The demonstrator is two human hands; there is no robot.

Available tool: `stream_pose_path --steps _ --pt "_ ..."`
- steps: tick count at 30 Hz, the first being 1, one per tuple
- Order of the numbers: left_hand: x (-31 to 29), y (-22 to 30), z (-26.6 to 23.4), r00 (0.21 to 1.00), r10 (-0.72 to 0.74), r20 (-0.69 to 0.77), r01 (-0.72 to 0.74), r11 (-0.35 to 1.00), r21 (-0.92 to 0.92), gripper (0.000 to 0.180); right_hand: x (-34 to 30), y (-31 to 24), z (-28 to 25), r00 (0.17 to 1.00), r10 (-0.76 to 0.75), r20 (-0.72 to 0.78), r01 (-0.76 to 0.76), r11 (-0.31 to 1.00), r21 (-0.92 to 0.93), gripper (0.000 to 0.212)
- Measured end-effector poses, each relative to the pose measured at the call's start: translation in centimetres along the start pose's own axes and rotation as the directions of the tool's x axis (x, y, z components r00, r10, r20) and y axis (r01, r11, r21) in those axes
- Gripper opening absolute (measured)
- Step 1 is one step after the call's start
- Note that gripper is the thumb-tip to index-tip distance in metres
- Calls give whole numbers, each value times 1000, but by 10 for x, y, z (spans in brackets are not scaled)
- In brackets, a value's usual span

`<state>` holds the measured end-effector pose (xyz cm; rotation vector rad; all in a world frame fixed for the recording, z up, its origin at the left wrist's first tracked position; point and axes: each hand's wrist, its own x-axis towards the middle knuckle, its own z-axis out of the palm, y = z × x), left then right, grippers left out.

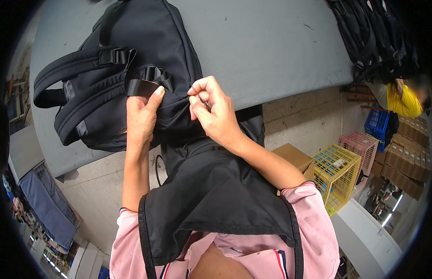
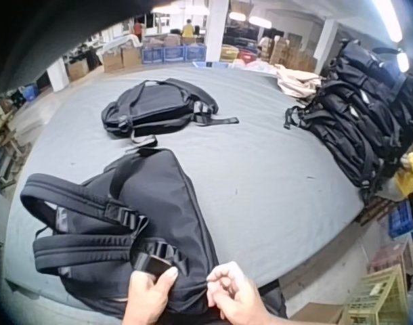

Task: Inspecting and trimming loose threads from black backpacks using a small trimming tool.

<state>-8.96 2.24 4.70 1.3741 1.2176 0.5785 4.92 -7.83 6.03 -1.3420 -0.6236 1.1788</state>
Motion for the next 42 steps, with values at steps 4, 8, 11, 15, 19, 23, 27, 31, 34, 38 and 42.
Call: stream_pose_path --steps 4,8,11,15,19,23,27,31,34,38,42 --pt "-2 -3 -2 998 31 50 -30 999 -16 37 -6 -10 2 966 -241 96 257 838 -481 20" --pt "-4 -11 -7 995 -12 103 5 998 61 38 0 -36 0 853 -409 324 506 501 -702 29" --pt "-6 -12 -8 992 7 129 -16 998 68 38 7 -42 -3 844 -200 498 535 380 -754 27" --pt "-6 -15 -10 984 15 179 -31 996 86 37 6 -43 -3 870 -125 476 484 392 -782 20" --pt "-12 -18 -18 979 24 204 -25 1000 0 37 4 -36 -14 921 -230 314 386 644 -660 13" --pt "-12 -17 -23 973 11 229 -40 991 124 36 2 -39 -21 927 -248 283 376 643 -667 11" --pt "-12 -17 -24 972 12 236 -29 997 70 36 9 -40 -12 840 -282 463 535 572 -621 23" --pt "-11 -14 -19 971 16 239 -18 1000 9 35 15 -41 -4 797 -186 574 583 483 -654 32" --pt "-9 -20 -20 969 -17 247 -9 994 105 35 16 -44 1 784 -93 614 598 382 -705 30" --pt "-9 -20 -17 976 39 214 -32 999 -32 38 17 -36 -12 857 -178 484 508 454 -732 16" --pt "-7 -25 -24 963 -18 270 -20 991 135 35 11 -38 -26 976 -143 165 211 809 -548 13"
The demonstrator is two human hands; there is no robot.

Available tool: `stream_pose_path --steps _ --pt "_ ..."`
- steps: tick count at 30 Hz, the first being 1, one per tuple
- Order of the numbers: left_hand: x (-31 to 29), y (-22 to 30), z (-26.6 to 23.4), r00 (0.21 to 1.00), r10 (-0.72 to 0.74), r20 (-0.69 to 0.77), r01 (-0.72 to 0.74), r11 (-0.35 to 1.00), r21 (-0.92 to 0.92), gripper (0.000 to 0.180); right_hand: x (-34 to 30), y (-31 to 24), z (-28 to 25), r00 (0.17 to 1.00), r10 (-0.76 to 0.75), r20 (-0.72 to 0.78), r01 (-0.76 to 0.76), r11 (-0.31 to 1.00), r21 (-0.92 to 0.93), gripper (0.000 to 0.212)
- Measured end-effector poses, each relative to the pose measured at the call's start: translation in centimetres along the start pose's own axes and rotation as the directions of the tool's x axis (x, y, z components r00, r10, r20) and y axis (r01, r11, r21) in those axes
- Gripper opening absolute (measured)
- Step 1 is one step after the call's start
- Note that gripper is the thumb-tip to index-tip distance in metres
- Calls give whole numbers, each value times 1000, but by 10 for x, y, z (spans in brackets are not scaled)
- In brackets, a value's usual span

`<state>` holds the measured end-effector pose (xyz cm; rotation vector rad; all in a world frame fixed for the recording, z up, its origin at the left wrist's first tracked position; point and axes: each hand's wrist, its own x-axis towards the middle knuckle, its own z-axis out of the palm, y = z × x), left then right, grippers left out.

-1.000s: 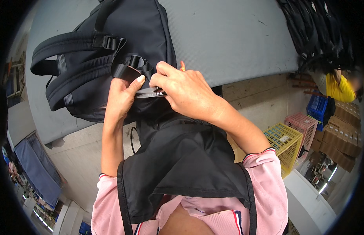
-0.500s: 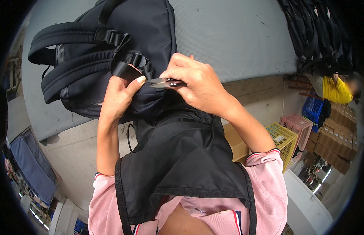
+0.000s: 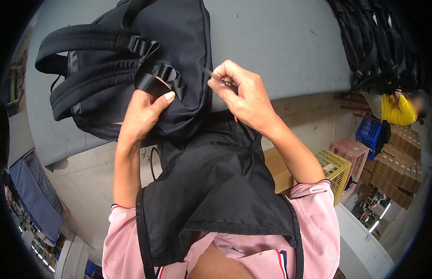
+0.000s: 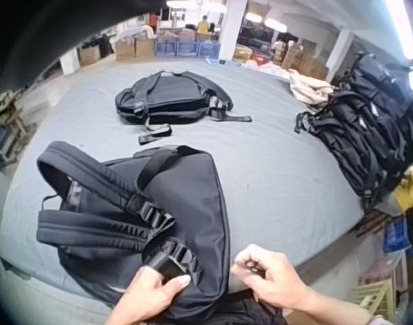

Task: Inspecting and trimming loose threads from black backpacks using a small trimming tool.

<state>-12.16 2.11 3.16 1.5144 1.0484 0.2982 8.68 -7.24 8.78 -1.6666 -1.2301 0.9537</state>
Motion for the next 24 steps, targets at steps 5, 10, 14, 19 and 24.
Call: stream_pose_path --steps 5,10,14,19,24 --pt "-17 3 -7 997 64 40 -59 992 -115 34 31 -14 0 994 -7 -108 9 1000 17 16" --pt "-17 0 -12 997 26 76 -27 1000 14 39 14 -28 13 965 -254 57 261 942 -213 24" --pt "-13 -17 -16 995 71 68 -74 996 48 50 -9 -29 2 903 -316 292 420 796 -435 32" --pt "-15 0 -14 997 37 72 -38 999 12 50 -14 -26 -3 788 -401 467 606 635 -478 26" --pt "-16 -5 -13 997 -7 83 5 999 33 48 -9 -26 -6 725 -418 547 675 588 -446 27"
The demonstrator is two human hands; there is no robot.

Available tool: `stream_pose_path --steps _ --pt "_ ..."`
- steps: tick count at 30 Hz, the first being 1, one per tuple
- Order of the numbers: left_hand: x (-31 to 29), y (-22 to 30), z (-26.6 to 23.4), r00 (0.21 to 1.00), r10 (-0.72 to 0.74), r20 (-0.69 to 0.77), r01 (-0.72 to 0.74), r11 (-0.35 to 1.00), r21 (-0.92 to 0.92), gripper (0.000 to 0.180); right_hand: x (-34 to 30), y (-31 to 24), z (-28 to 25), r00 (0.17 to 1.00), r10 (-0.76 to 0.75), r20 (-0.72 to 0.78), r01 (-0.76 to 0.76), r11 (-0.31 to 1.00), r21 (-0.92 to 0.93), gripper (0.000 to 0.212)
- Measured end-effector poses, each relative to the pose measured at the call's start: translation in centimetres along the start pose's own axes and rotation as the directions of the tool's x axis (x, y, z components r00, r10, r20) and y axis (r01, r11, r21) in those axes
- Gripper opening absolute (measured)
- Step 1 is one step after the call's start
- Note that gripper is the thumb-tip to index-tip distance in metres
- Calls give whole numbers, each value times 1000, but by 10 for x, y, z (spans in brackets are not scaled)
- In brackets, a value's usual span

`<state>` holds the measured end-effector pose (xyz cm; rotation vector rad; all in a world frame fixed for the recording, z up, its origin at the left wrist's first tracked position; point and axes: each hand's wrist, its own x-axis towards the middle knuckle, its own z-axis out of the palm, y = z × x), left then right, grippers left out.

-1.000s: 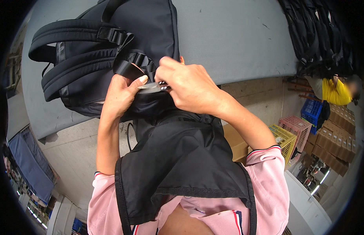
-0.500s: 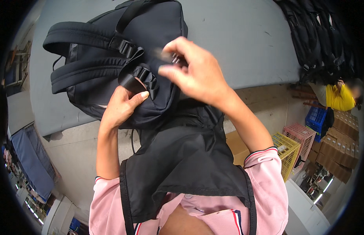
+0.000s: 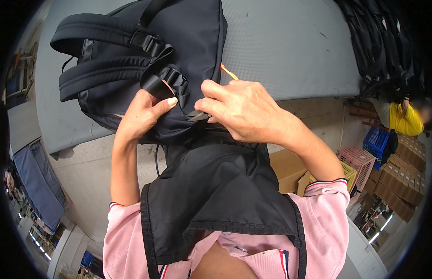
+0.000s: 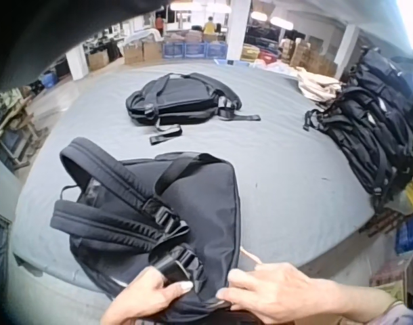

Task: Inspecting and trimming loose threads from black backpacks using a small trimming tool.

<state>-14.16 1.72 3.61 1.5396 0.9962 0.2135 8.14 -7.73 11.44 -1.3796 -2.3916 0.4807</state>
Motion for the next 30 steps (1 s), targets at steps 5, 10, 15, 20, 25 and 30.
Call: stream_pose_path --steps 5,10,15,20,25,30 --pt "2 -6 -1 999 39 6 -39 999 3 50 6 6 2 995 -93 19 94 995 -27 25" --pt "2 -9 0 998 55 -5 -55 998 16 51 6 5 4 981 -192 -20 190 979 -78 20" --pt "0 -4 2 998 65 -22 -65 998 -19 52 2 4 8 980 -196 -30 192 976 -98 17" --pt "3 -9 -2 999 33 16 -33 999 31 49 -8 5 18 971 125 -205 -81 974 213 22" --pt "4 -3 -4 999 39 27 -39 999 -10 46 -1 2 12 994 58 -92 -48 993 111 25" --pt "-1 5 -6 997 79 17 -79 997 -4 34 0 -3 8 998 -41 -45 40 999 -27 28"
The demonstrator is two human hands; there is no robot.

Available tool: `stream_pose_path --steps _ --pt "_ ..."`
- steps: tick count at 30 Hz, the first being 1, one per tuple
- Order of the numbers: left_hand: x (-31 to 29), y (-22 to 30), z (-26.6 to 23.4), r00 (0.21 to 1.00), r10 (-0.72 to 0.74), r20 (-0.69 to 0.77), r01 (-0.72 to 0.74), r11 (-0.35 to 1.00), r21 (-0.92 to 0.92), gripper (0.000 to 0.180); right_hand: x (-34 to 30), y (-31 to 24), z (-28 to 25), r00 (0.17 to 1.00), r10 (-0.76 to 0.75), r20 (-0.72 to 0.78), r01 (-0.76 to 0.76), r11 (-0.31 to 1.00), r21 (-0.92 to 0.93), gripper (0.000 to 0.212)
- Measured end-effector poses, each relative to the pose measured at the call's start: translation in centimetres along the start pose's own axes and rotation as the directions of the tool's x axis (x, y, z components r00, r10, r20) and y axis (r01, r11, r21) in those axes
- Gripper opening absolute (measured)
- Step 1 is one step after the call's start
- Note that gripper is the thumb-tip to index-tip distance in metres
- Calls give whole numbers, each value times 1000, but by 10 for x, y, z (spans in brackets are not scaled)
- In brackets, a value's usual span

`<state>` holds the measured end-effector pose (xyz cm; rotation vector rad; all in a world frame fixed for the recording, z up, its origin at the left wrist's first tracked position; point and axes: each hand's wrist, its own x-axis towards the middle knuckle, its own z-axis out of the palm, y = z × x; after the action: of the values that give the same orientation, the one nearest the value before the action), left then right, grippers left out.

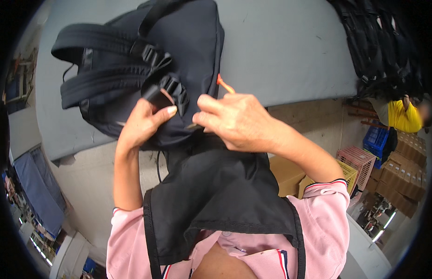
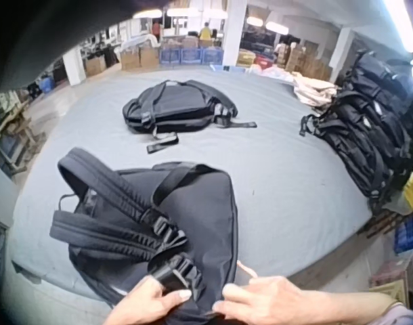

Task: Inspecting and trimming loose threads from black backpacks using a small trimming tool.

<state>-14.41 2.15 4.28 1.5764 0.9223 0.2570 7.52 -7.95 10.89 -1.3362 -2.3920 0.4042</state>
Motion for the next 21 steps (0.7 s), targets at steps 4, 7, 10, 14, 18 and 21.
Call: stream_pose_path --steps 4,7,10,14,18,21 --pt "-28 27 -25 970 147 193 -162 985 64 21 -6 2 -7 949 262 -176 -175 900 400 34" --pt "-59 26 -50 928 -79 365 -11 971 239 16 -3 16 -10 813 514 -274 -336 798 501 38" --pt "-84 46 -66 983 -4 185 -93 852 515 14 -3 38 7 586 798 -145 -444 465 765 25" --pt "-110 83 -82 990 -51 -129 133 615 778 11 -1 38 23 472 867 -156 -315 332 889 27" --pt "-76 120 -38 954 232 -189 -76 800 596 3 -17 42 50 396 903 -166 -272 288 918 43" --pt "-2 122 4 960 196 200 -233 955 185 15 -15 45 57 390 895 -216 -253 330 910 47"
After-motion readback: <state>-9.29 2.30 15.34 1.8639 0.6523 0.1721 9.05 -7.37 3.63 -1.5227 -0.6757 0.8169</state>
